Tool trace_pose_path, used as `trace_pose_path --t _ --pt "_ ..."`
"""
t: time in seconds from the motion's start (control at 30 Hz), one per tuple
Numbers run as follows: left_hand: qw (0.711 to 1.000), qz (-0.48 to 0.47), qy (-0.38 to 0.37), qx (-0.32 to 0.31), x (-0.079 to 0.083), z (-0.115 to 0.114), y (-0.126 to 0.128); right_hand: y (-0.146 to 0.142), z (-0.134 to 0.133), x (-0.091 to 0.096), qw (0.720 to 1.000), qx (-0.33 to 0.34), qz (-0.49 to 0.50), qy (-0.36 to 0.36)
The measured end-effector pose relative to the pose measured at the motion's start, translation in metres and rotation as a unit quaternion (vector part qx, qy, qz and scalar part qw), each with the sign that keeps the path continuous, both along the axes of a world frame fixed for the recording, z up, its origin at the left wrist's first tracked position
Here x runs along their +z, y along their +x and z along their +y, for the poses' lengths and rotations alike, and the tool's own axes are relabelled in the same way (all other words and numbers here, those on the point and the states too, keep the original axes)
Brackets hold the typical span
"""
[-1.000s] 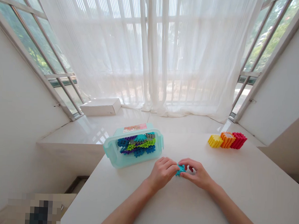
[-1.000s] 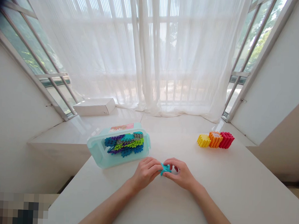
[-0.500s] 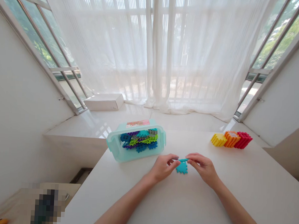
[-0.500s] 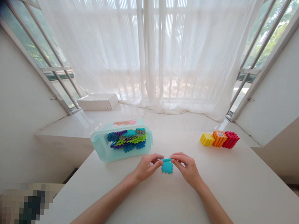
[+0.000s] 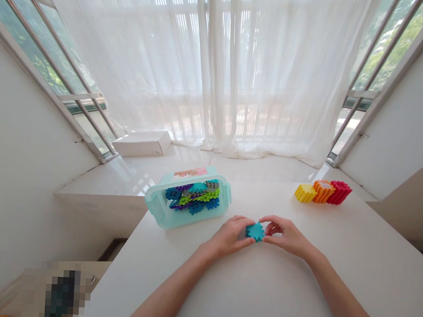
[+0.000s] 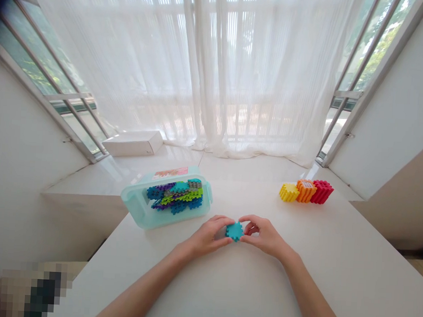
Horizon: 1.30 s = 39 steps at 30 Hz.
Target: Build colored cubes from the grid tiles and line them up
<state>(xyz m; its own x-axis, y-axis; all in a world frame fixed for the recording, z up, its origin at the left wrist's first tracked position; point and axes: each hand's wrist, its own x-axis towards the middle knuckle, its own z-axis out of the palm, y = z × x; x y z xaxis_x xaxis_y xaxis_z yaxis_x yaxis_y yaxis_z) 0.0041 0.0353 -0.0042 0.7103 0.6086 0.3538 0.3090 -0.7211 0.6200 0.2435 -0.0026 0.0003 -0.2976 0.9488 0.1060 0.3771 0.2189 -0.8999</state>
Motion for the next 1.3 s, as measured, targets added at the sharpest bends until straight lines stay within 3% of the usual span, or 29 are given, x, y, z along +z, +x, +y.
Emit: trace_pose_path --t 0.2,0.53,0.83,1.3 --pt "0.999 0.040 0.008 -0.014 -0.004 0.004 -0.004 -0.003 0.001 -0.004 0.996 0.007 -0.076 0.041" --pt "0.998 0.027 0.057 -0.005 -0.011 0.008 -0.004 -0.007 0.002 -0.004 0.994 0.028 -0.089 0.065" --pt "0.999 0.016 0.040 -0.008 -0.011 0.010 -0.005 -0.013 0.002 -0.009 0.990 0.024 -0.098 0.096" --pt "0.996 0.026 0.000 -0.081 0.000 0.018 -0.016 -0.026 -0.003 -0.011 0.972 -0.019 -0.186 0.143"
